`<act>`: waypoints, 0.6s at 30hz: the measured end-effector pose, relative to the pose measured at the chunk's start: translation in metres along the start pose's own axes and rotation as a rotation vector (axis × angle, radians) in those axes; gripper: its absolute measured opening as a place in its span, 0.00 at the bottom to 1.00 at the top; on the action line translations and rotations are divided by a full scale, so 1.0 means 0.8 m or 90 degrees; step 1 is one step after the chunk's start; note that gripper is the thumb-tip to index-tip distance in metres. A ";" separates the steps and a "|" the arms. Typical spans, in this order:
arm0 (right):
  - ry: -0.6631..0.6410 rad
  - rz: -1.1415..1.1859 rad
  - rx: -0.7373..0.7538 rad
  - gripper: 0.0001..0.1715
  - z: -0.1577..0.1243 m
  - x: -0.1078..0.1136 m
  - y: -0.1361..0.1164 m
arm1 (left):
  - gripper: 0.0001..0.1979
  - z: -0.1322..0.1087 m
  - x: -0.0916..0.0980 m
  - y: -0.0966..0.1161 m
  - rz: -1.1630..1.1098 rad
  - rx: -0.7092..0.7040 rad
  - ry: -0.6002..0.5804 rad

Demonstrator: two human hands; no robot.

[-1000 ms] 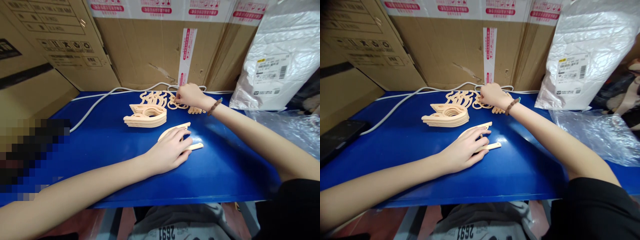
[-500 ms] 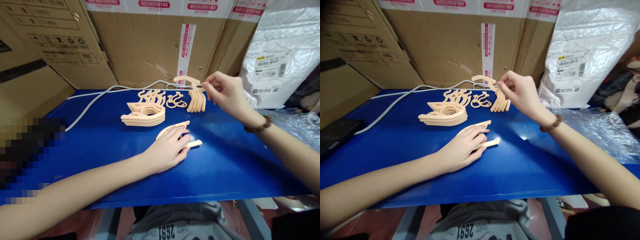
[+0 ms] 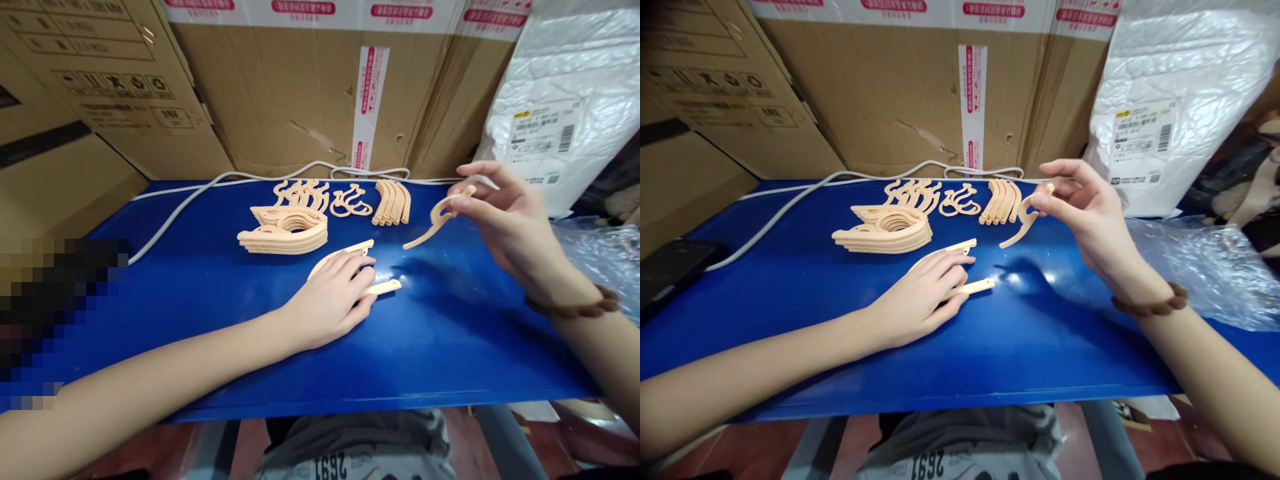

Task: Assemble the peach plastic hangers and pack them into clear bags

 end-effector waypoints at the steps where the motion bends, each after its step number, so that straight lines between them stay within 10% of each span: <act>1: -0.017 0.044 -0.044 0.14 -0.001 -0.001 0.004 | 0.07 0.000 0.000 0.000 -0.002 0.002 0.000; 7: -0.167 0.107 -0.162 0.10 -0.010 -0.017 0.020 | 0.07 -0.002 -0.002 -0.002 -0.010 0.025 0.011; 18: -0.466 -0.237 -0.088 0.20 -0.040 -0.058 0.019 | 0.02 0.000 -0.001 -0.003 -0.070 0.060 0.042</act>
Point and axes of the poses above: each hand's wrist, its own z-axis towards the middle knuckle, its own x-axis out of the back of the hand, y = z × x, the point moved 2 cm from there along z, towards the middle knuckle, and after that the axes turned 9 degrees about -y, right-handed, at the moved point
